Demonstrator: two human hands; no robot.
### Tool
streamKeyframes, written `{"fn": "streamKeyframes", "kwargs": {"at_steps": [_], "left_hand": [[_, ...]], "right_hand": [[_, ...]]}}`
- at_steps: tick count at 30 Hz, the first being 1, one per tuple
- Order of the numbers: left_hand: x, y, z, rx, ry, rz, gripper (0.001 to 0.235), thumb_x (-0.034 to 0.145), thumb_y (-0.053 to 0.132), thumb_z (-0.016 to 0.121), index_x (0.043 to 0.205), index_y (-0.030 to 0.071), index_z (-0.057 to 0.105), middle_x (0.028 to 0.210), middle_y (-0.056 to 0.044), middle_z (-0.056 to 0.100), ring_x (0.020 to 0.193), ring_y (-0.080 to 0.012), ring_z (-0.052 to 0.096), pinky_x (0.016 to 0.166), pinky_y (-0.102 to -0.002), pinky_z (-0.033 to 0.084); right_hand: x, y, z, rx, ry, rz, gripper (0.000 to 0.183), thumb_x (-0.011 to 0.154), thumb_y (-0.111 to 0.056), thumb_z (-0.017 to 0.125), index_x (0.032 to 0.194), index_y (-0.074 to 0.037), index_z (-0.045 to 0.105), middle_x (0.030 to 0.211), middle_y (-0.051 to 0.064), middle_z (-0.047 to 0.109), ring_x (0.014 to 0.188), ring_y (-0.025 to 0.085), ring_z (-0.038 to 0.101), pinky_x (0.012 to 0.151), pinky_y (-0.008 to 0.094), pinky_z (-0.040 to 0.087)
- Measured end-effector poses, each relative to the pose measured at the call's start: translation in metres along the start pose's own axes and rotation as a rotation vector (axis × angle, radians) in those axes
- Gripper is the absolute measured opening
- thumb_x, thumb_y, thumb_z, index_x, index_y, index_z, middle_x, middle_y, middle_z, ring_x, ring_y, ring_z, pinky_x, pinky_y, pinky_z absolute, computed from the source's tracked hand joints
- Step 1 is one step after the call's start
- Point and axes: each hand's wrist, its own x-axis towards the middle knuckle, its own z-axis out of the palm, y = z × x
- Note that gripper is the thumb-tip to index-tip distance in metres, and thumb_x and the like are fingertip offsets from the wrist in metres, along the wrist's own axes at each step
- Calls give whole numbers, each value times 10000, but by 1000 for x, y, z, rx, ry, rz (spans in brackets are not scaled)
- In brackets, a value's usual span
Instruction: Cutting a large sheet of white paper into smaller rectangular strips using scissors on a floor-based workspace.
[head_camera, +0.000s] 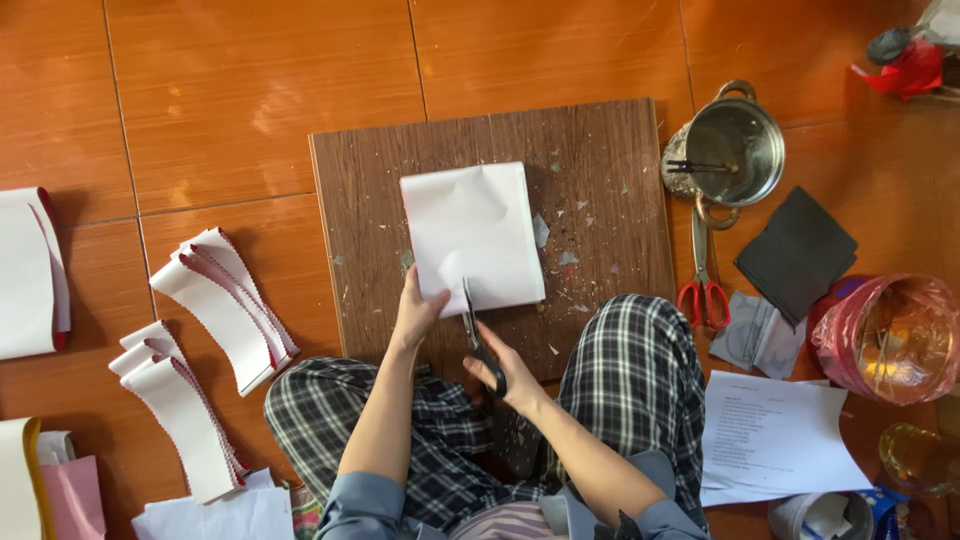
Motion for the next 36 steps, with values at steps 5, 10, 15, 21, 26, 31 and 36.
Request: {"fn": "streamKeyframes", "kwargs": {"at_steps": [5, 10, 15, 21, 26, 31, 36], "left_hand": [[-5, -28, -3, 89, -20, 89, 780, 813, -38, 717, 1510, -13, 369, 1343, -163, 596, 1223, -253, 588, 1031, -347, 492], [-2, -5, -4, 163, -31, -18, 842, 808, -11, 724, 1522, -1, 279, 1354, -169, 564, 1231, -241, 566, 1023, -353, 485], [-8, 28, 0, 208, -13, -17, 830, 773, -15, 705, 1524, 12, 352, 1366, -174, 593, 1235, -253, 591, 1040, -362, 500], [-19, 2, -3, 162, -56, 115, 807, 789, -51, 706, 1514, -11, 354, 1415, -177, 565, 1304, -239, 537, 1104, -356, 431], [-18, -8, -5, 59, -86, 104, 795, 790, -64, 672, 1518, -6, 360, 1392, -155, 572, 1276, -229, 553, 1085, -355, 451], [-12, -18, -10, 123, -92, 119, 781, 796, -81, 695, 1504, -1, 375, 1364, -150, 590, 1263, -229, 562, 1083, -350, 453], [-28, -4, -1, 107, -118, 58, 756, 831, -48, 695, 1510, 27, 373, 1339, -159, 615, 1229, -232, 590, 1050, -343, 484]], "right_hand": [[18, 2, 7, 111, 65, 196, 945, 937, -440, 743, 1671, -104, 251, 1529, 305, 448, 1332, 375, 526, 1033, 452, 459], [13, -4, 14, 22, 120, 66, 978, 891, -484, 757, 1590, -5, 270, 1587, 191, 448, 1474, 288, 424, 1169, 396, 374], [24, 8, 1, 272, 8, 386, 1100, 884, -472, 791, 1780, -208, 211, 1451, 445, 480, 1273, 613, 533, 1003, 660, 466], [39, -33, 11, 86, 35, 94, 1044, 876, -571, 713, 1683, -125, 224, 1668, 127, 284, 1520, 242, 221, 1176, 392, 237], [40, -16, 23, 176, 125, 76, 1024, 844, -520, 775, 1618, -45, 301, 1532, 242, 454, 1417, 377, 425, 1179, 435, 360], [41, -19, 13, 97, 163, 65, 967, 845, -494, 772, 1571, -33, 330, 1558, 154, 475, 1455, 255, 422, 1184, 366, 320], [60, -47, -5, 183, 42, -3, 1099, 805, -635, 749, 1598, -10, 315, 1543, 250, 474, 1423, 320, 406, 1162, 404, 328]]}}
